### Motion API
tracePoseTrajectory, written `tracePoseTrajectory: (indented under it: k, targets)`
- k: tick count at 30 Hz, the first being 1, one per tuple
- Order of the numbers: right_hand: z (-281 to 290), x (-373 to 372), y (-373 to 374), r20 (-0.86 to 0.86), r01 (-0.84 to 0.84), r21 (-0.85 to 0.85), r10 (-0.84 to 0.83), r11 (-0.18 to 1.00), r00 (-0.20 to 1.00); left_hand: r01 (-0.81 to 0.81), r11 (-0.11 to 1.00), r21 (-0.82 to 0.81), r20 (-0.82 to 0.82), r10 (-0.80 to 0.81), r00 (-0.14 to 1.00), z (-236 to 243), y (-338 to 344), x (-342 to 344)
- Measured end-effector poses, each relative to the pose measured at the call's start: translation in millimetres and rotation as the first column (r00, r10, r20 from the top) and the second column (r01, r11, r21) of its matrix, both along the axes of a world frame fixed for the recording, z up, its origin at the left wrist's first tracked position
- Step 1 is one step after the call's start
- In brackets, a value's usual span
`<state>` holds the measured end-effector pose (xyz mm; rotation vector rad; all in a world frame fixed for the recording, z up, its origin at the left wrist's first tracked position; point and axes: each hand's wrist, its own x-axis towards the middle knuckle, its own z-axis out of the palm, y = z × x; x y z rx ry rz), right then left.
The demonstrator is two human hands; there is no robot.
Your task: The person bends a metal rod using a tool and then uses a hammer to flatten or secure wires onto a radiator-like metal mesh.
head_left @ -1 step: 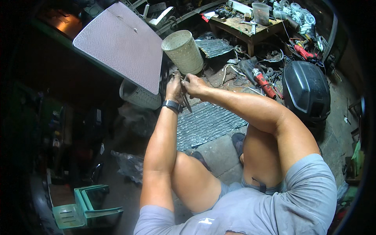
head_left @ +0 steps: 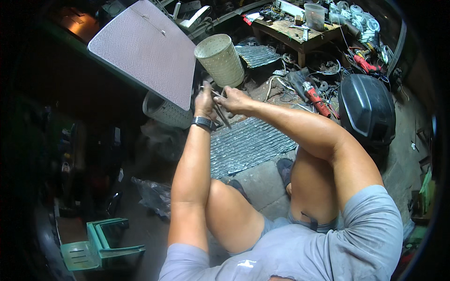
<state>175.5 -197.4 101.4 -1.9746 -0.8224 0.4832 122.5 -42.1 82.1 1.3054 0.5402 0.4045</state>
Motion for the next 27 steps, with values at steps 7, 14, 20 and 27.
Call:
tracePoseTrajectory:
  k: [7, 14, 20, 27]
  targets:
    - [-17.8, -3.9, -7.5, 0.033, -0.237, 0.021, 0.236, 0.971, 0.971, -0.214, 0.946, -0.245, 0.322, 0.287, 0.902, 28.6, -3.7, 0.9]
    - [-8.4, -44.2, 18.5, -0.299, -0.184, 0.065, 0.195, 0.981, 0.934, -0.296, 0.889, -0.35, 0.259, 0.395, 0.881, 35.8, 15.0, -22.7]
    - [-67.2, 63.7, -3.9, 0.061, -0.412, -0.255, 0.44, 0.875, 0.896, 0.148, 0.638, 0.756, -0.28, 0.11, 0.954, -14.7, 93.8, -101.3]
    - [-265.1, 204.6, -112.5, 0.219, -0.135, -0.805, 0.501, 0.578, 0.838, 0.632, 0.525, 0.569, -0.819, 0.296, 0.491, -268.3, 115.4, -331.5]
